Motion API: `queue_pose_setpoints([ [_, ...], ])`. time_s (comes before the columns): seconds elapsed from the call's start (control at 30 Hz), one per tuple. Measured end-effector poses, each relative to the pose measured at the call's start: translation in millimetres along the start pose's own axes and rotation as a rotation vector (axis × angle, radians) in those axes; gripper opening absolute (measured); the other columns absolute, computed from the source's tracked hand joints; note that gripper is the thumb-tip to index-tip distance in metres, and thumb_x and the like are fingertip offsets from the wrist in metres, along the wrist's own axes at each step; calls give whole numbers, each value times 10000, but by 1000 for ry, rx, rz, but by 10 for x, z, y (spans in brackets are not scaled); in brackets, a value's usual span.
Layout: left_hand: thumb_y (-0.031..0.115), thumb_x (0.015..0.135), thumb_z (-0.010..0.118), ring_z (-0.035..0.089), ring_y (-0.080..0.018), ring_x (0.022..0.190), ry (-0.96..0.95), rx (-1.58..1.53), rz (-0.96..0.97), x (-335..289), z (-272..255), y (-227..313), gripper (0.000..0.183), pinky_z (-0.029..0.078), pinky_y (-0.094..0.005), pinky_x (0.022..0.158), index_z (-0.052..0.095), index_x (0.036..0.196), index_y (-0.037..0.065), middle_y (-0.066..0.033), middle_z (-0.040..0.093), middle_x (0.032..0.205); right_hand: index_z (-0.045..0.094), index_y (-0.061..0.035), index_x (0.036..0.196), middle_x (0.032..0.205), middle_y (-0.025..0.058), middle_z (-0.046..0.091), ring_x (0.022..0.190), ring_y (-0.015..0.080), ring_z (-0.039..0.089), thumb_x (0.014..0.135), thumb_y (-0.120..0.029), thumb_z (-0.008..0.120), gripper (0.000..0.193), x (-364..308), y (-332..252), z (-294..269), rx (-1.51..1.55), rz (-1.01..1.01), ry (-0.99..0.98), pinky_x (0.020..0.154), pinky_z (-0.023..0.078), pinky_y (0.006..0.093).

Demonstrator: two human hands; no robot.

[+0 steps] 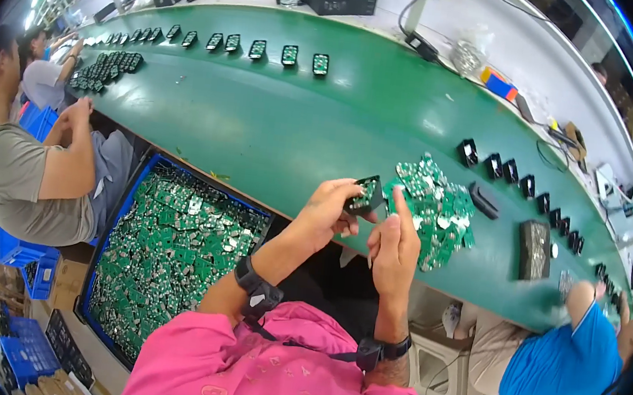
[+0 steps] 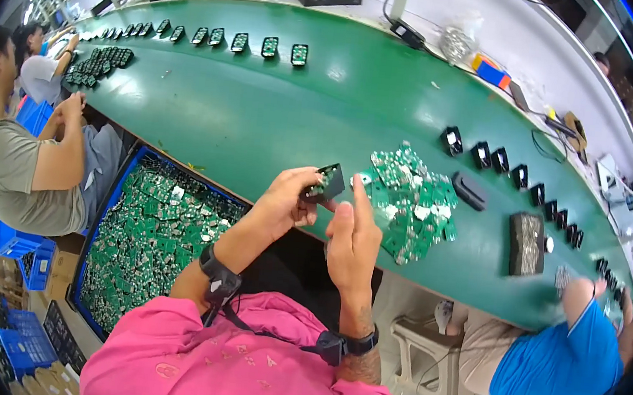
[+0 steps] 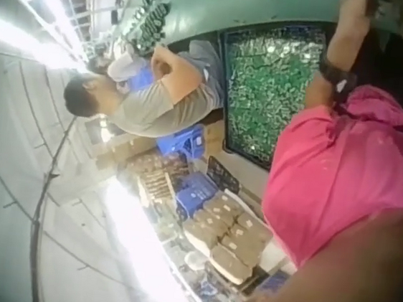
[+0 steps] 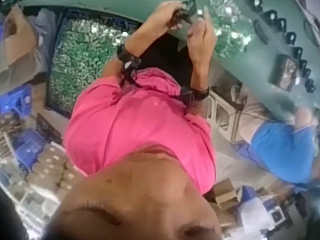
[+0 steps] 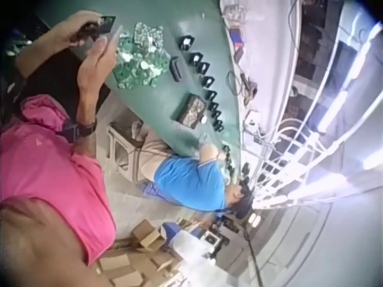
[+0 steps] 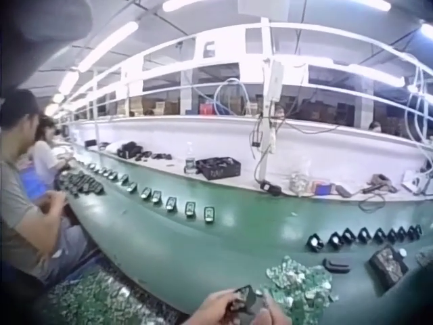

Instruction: The person picks up a circuit board and a black plastic housing, fits the board into the housing by hand, and places the assembled unit onto the conveyor belt. This process is repeated for multiple units.

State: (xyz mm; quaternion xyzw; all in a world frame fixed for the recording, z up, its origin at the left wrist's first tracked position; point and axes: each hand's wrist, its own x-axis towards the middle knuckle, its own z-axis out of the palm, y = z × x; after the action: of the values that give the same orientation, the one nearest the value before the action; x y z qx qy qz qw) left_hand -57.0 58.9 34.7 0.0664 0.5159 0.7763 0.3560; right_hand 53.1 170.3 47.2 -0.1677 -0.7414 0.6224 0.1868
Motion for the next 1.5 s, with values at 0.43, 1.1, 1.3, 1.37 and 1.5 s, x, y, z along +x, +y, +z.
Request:
queue_pose_setpoints([
  [0.43, 243, 1006, 464, 502, -163, 463, 133, -16, -179, 1249, -230, 366, 144, 384, -290, 393, 512, 1012, 108, -65, 549, 676, 684, -29, 949, 755, 136, 669, 605, 296, 648, 853, -128, 717, 142, 224, 808, 313, -520, -411, 13, 558, 507, 400],
  [1.1, 217, 922, 574, 628, -449, 982, 626, 1600, 598, 3391, -892, 936, 465, 524, -516, 846, 514, 1364, 84, -277, 513, 1221, 631, -43, 876, 735, 74, 627, 596, 251, 635, 866, -160, 685, 130, 270, 806, 253, -379, -476, 10, 533, 517, 358],
  [1.3, 426, 820, 720, 568, -430, 1149, -129, 1372, 507, 3043, 565, 485, 746, 474, -463, 972, 478, 1378, -6, -264, 577, 1248, 640, -41, 847, 715, 88, 623, 622, 287, 640, 870, -129, 668, 96, 269, 843, 172, -200, -419, 27, 558, 524, 381],
  [1.37, 565, 697, 798, 549, -421, 1210, -318, 1445, 648, 3041, 872, 168, 1034, 445, -466, 1029, 404, 1452, -22, -290, 567, 1288, 636, -47, 833, 705, 91, 617, 617, 295, 633, 869, -120, 663, 86, 311, 650, 55, -204, -435, 82, 552, 519, 389],
  [1.5, 584, 671, 795, 545, -417, 1208, -162, 1720, 548, 2798, 1441, -138, 988, 457, -494, 984, 466, 1408, 15, -242, 582, 1293, 672, -33, 868, 734, 133, 645, 582, 308, 597, 868, -124, 685, 92, 439, 385, -842, -521, -231, 539, 539, 479, 390],
])
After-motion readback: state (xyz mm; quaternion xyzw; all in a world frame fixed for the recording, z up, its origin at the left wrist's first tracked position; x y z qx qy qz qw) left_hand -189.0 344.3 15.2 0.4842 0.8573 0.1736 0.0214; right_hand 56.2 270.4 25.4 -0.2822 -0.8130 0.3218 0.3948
